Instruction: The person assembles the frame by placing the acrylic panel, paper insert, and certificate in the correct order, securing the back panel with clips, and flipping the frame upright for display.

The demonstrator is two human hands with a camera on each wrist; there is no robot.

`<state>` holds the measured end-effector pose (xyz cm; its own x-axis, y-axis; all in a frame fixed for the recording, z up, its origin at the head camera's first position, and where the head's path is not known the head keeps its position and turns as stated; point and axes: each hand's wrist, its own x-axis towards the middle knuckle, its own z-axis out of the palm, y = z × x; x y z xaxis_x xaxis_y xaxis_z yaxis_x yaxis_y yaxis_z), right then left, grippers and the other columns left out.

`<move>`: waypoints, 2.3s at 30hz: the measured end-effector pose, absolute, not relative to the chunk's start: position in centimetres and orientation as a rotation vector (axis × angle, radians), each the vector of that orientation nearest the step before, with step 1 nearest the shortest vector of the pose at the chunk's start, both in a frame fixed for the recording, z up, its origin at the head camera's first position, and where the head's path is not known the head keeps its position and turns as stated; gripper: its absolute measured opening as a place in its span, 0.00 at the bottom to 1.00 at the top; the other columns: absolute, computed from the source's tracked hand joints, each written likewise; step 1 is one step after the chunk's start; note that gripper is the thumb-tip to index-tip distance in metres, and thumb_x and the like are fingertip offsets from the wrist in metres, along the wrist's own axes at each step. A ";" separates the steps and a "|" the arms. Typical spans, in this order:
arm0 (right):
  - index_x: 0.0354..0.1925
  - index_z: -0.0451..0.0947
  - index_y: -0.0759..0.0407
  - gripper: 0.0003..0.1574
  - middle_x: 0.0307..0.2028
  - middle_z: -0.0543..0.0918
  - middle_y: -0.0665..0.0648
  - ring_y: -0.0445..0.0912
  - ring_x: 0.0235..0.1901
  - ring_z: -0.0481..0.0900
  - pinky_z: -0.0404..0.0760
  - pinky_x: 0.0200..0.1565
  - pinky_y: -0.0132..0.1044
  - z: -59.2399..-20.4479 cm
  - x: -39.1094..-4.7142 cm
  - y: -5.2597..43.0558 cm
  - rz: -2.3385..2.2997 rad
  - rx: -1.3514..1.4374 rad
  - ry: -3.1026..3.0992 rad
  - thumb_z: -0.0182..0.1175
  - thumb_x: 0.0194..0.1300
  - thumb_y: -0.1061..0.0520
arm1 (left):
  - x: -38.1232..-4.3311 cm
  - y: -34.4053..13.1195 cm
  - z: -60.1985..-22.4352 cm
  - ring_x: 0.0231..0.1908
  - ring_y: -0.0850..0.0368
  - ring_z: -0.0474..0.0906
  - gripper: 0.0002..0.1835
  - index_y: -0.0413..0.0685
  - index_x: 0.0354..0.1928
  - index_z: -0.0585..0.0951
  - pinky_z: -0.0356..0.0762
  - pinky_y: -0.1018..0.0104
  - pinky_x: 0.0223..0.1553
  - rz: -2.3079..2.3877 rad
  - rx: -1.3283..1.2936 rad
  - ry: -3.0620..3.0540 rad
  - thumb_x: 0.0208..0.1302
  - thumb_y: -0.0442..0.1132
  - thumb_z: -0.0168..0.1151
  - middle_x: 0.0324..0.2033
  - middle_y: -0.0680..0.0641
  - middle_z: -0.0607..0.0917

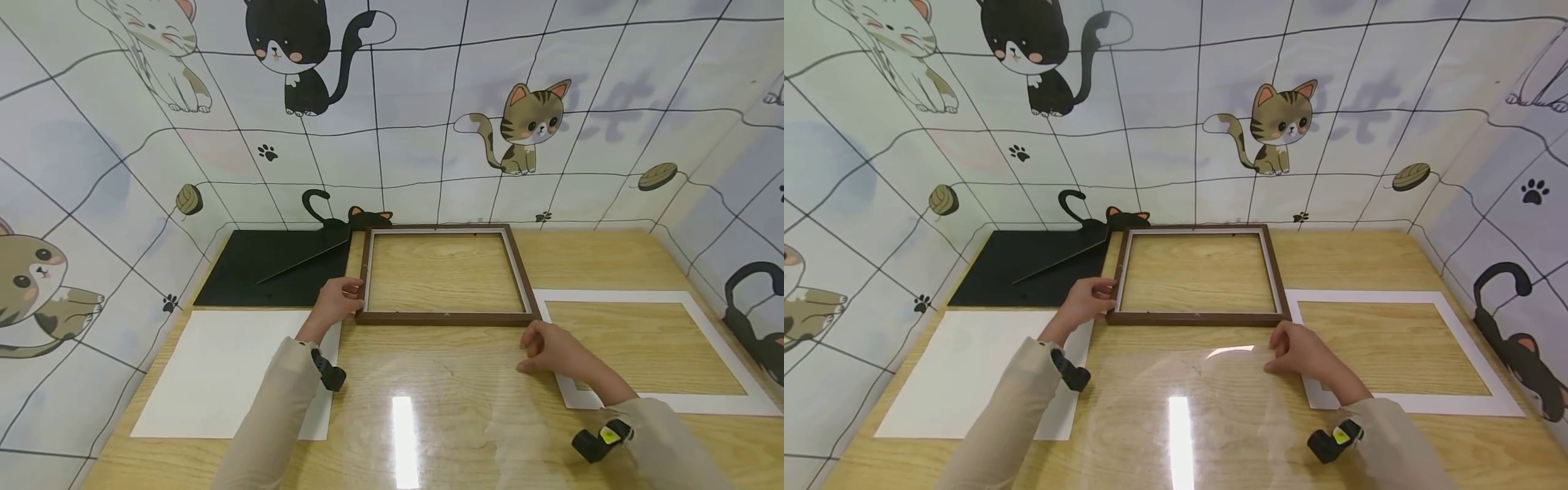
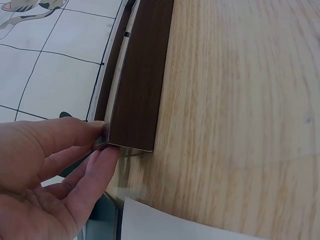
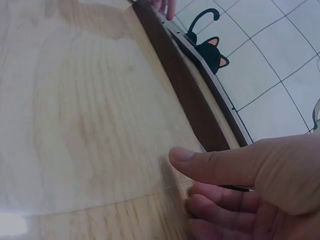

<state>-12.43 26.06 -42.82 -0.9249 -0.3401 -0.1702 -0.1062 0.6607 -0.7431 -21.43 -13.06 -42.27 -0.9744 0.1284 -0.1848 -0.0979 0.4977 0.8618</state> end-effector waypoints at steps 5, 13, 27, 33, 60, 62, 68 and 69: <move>0.35 0.66 0.74 0.24 0.21 0.78 0.56 0.39 0.22 0.75 0.73 0.22 0.31 -42.9 -12.8 26.5 -1.354 -0.296 2.401 0.70 0.46 0.66 | -21.5 -13.1 -42.2 0.46 0.45 0.74 0.25 0.38 0.58 0.73 0.80 0.61 0.33 1.466 0.026 2.513 0.55 0.27 0.63 0.47 0.37 0.74; 0.45 0.62 0.78 0.25 0.27 0.75 0.54 0.44 0.25 0.77 0.81 0.28 0.38 -42.1 -12.5 26.7 -1.527 -0.133 2.181 0.63 0.55 0.66 | -21.4 -13.2 -42.0 0.45 0.45 0.74 0.25 0.37 0.58 0.72 0.80 0.60 0.33 1.476 0.023 2.503 0.55 0.26 0.62 0.46 0.36 0.74; 0.48 0.71 0.71 0.18 0.29 0.75 0.52 0.42 0.25 0.76 0.80 0.29 0.37 -40.8 -11.7 27.6 -1.671 -0.218 2.096 0.58 0.61 0.64 | -21.5 -13.1 -42.3 0.45 0.46 0.74 0.25 0.39 0.58 0.73 0.80 0.60 0.33 1.467 0.011 2.504 0.56 0.27 0.63 0.46 0.37 0.75; 0.43 0.80 0.47 0.13 0.29 0.76 0.49 0.40 0.28 0.76 0.80 0.31 0.36 -39.7 -11.4 28.4 -1.658 -0.198 2.182 0.57 0.63 0.62 | -21.4 -13.2 -42.2 0.44 0.46 0.75 0.25 0.38 0.58 0.73 0.80 0.61 0.33 1.476 0.025 2.498 0.55 0.27 0.63 0.46 0.37 0.75; 0.42 0.82 0.44 0.15 0.33 0.77 0.46 0.40 0.29 0.77 0.79 0.31 0.32 -32.3 -12.8 31.2 -1.726 -0.129 2.437 0.55 0.64 0.63 | -21.4 -13.4 -42.4 0.43 0.47 0.75 0.25 0.38 0.57 0.74 0.81 0.59 0.33 1.510 0.009 2.480 0.54 0.26 0.63 0.44 0.38 0.76; 0.41 0.82 0.43 0.16 0.34 0.77 0.46 0.40 0.29 0.77 0.79 0.32 0.32 -31.9 -13.3 31.1 -1.749 -0.134 2.420 0.55 0.65 0.63 | -21.4 -13.4 -42.5 0.43 0.47 0.75 0.25 0.39 0.57 0.74 0.80 0.59 0.33 1.512 0.009 2.477 0.55 0.26 0.63 0.45 0.38 0.76; 0.41 0.82 0.48 0.16 0.35 0.80 0.45 0.39 0.30 0.79 0.79 0.31 0.30 -30.8 -14.9 30.9 -1.897 -0.207 2.344 0.54 0.64 0.66 | -21.4 -13.4 -42.5 0.44 0.47 0.75 0.26 0.39 0.58 0.73 0.80 0.59 0.34 1.518 0.013 2.469 0.55 0.26 0.63 0.46 0.38 0.76; 0.41 0.83 0.48 0.16 0.35 0.80 0.46 0.40 0.30 0.79 0.79 0.31 0.30 -30.5 -15.1 30.9 -1.917 -0.204 2.333 0.55 0.63 0.66 | -21.5 -13.5 -42.5 0.44 0.47 0.75 0.26 0.38 0.58 0.73 0.80 0.59 0.33 1.519 0.016 2.469 0.55 0.26 0.63 0.46 0.37 0.76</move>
